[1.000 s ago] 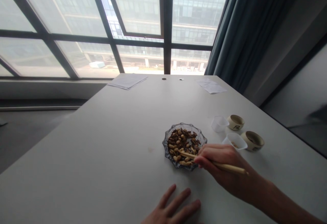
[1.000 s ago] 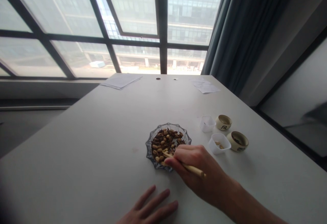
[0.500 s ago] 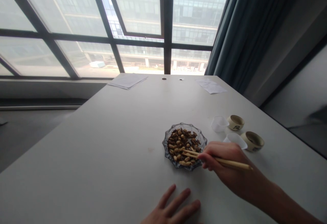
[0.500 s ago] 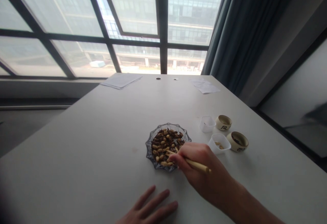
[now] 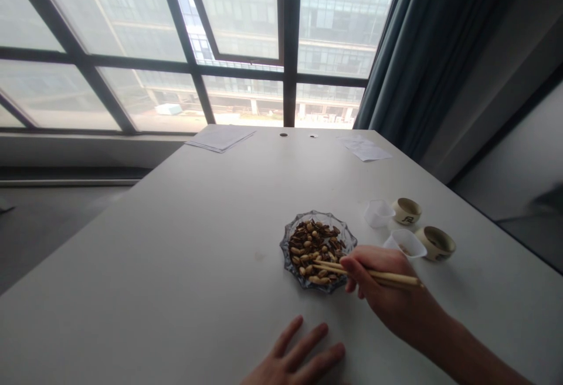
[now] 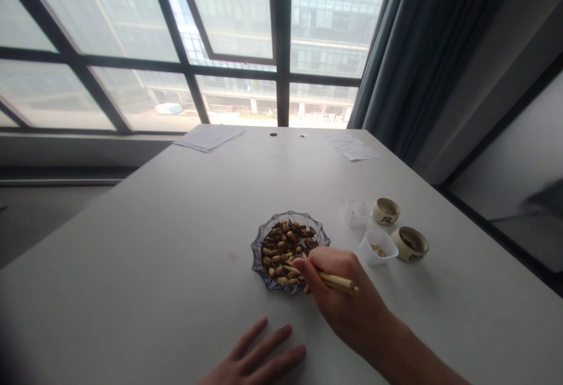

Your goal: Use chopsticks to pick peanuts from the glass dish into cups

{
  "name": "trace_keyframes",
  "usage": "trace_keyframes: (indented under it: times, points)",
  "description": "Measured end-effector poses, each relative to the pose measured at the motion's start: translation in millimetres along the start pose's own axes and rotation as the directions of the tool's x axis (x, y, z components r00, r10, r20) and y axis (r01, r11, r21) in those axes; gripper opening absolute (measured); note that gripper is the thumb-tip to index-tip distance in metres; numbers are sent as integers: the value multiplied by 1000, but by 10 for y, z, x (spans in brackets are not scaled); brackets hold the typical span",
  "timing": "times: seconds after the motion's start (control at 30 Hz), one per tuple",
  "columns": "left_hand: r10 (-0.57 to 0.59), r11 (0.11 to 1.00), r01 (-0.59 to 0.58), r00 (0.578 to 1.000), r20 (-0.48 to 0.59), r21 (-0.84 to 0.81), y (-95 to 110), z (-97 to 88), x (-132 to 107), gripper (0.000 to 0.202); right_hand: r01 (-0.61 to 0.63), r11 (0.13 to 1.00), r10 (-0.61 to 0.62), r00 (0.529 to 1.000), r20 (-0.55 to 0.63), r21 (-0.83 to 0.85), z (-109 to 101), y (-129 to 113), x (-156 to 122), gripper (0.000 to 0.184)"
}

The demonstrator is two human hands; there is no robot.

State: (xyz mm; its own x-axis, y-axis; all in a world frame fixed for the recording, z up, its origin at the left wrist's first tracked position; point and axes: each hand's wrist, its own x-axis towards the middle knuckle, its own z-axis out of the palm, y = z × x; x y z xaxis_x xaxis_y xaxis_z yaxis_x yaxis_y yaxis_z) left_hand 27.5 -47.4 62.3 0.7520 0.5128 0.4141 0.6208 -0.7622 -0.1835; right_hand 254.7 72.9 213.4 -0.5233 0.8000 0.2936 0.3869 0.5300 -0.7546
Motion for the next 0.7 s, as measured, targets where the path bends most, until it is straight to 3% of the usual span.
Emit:
trace_keyframes:
  times: [0.3, 0.6, 0.7]
  points:
    - [13, 1000, -13, 1000, 13, 2, -13, 6, -13, 38, -62, 998, 64, 993, -103, 19, 34, 143, -111, 57]
    - [29, 999, -28, 999, 36, -30, -34, -40, 7, 42, 22, 999, -8, 961, -275, 49, -171, 64, -219, 46]
    - [35, 999, -34, 999, 34, -22, -46, -49, 18, 40, 49, 999, -43, 929, -369, 8, -293, 3, -290, 40]
